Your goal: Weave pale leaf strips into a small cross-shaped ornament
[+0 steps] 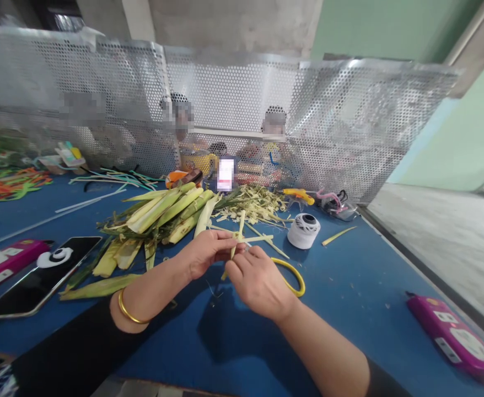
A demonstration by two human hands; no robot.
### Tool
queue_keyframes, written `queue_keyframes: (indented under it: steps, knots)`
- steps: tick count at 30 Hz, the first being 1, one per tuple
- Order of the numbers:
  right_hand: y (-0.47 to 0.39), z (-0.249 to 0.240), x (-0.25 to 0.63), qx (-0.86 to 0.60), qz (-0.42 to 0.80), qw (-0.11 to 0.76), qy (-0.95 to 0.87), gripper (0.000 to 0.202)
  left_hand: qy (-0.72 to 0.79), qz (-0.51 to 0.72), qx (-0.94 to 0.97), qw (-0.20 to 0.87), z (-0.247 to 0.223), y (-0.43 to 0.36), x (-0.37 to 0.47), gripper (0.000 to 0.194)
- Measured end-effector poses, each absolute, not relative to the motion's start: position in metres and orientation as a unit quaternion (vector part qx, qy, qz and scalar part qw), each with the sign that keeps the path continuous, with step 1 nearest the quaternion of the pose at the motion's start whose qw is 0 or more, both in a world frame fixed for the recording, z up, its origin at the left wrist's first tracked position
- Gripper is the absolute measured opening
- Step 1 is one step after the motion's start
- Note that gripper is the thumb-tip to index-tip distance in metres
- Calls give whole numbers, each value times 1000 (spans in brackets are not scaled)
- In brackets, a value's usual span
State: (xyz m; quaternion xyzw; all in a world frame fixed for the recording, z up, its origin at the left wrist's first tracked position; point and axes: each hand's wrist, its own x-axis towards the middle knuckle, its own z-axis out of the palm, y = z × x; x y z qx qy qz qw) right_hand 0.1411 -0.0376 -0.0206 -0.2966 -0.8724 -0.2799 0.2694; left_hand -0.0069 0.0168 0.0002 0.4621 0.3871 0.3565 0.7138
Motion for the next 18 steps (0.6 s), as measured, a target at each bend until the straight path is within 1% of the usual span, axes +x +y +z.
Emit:
queue_keyframes:
  steps: [4,8,10,13,14,16,18]
  knots:
    - [-45,-17,136,-232,-277,278,-890,35,416,371,437,706,0,13,-3,8]
    - [-45,-15,137,-212,-249,284,-901,31,420,381,431,702,-1,13,-2,6]
    - [-41,-13,143,-255,-225,300,-891,26,423,392,432,693,0,14,-4,5]
    - [-32,-11,157,-413,-223,354,-809,22,423,387,443,689,4,15,-7,8]
    - [-29,-11,162,-456,-217,359,-785,21,423,378,448,691,5,15,-8,9]
    - [-23,-12,169,-492,-172,339,-783,19,423,358,454,698,6,17,-9,12]
    - [-20,-15,171,-492,-108,310,-806,22,428,341,451,705,6,18,-8,15]
